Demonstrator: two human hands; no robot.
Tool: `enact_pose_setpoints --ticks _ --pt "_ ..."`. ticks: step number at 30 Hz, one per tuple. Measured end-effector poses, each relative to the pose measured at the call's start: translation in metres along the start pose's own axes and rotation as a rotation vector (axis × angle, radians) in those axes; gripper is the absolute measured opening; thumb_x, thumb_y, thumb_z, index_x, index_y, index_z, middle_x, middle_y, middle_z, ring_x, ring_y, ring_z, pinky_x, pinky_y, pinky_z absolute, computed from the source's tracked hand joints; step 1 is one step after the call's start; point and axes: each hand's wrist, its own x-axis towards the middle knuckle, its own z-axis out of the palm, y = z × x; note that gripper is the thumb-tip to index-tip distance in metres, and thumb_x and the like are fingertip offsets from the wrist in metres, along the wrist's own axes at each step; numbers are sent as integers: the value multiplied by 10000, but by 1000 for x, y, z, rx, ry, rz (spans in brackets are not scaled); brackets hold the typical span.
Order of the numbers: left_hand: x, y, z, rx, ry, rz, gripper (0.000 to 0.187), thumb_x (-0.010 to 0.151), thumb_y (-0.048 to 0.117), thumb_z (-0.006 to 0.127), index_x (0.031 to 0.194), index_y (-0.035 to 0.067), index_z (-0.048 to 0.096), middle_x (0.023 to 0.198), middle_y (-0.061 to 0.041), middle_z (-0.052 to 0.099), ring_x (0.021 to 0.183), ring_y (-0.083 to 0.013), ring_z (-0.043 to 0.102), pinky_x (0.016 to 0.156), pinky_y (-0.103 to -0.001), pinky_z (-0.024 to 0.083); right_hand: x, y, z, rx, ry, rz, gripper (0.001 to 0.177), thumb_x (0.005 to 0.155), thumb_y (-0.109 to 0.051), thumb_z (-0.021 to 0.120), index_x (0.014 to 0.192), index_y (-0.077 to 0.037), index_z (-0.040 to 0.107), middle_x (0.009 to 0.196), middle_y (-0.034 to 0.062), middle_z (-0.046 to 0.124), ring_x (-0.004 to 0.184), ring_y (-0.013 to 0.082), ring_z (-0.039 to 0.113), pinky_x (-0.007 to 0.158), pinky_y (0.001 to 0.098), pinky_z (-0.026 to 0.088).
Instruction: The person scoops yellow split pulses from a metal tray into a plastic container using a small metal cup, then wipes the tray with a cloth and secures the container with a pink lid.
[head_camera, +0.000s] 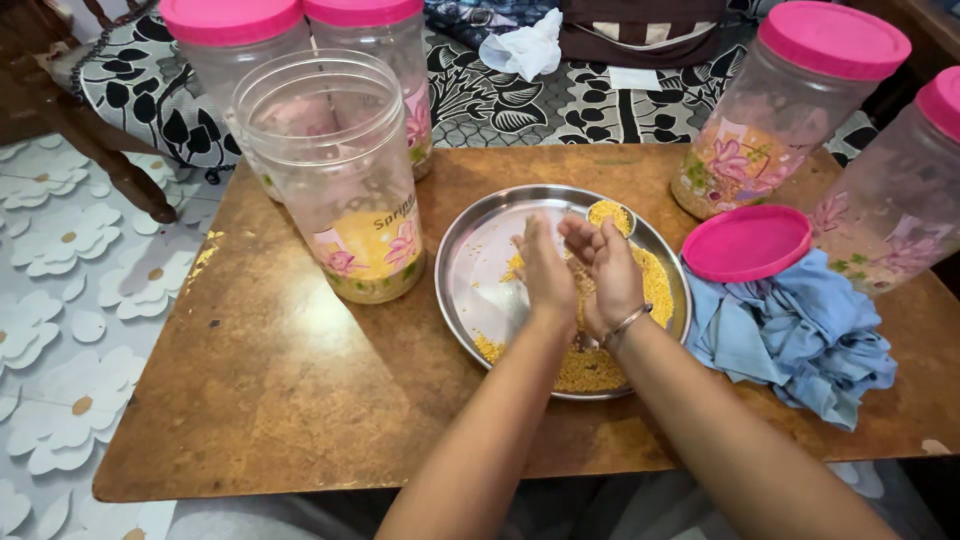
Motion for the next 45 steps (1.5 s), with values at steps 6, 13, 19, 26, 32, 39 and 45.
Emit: enact_pose_setpoints --ticks 6,13,19,26,32,39,45 --pt "-8 16 3 380 -150 138 804 985 636 86 1618 158 217 1727 -89 97 1588 -336 -40 1212 -603 -96 -22 -21 25 33 -166 -60 844 968 -671 206 1601 -116 259 1663 50 325 1471 210 383 1194 445 279" --pt "-20 25 3 -365 -370 77 771 1025 607 224 1624 124 161 1719 -138 130 1600 -317 120 1267 -432 154 -36 -23 30 -134 -242 -82 842 1002 -646 267 1634 -91 214 1700 97 270 1530 226 297 1243 395 205" --pt "-14 24 -22 396 -230 370 737 1064 559 238 1634 91 230 1730 -176 141 1608 -338 63 1280 -457 50 -43 -29 8 -32 -183 -224 657 1044 -439 485 1521 5 399 1530 124 495 1358 199 515 1129 375 410" --pt "-27 47 -105 600 -45 707 525 995 372 596 1431 85 536 1516 -148 499 1442 -300 441 1202 -452 355 -29 -41 -43 -268 205 69 285 1001 -242 663 1113 0 562 880 123 637 625 179 615 537 333 556" --pt "-30 49 -170 681 526 1082 351 930 235 779 1237 134 640 1300 -95 565 1297 -308 509 1125 -479 422 -12 -21 -45 -345 247 174 275 1002 -283 618 1075 -30 541 874 134 665 641 204 640 586 327 582" --pt "-12 31 -201 660 715 1018 809 849 320 867 1507 105 449 1526 -217 261 1444 -423 307 1180 -546 372 1 -2 -58 -343 174 46 301 1067 -323 542 970 -52 631 892 57 639 755 149 636 753 313 579" --pt "-6 26 -205 656 750 908 1078 749 418 956 1567 109 326 1590 -252 204 1485 -461 261 1203 -593 317 8 5 -63 -373 136 -77 314 1081 -289 510 892 -63 617 820 48 638 714 149 615 706 297 547"
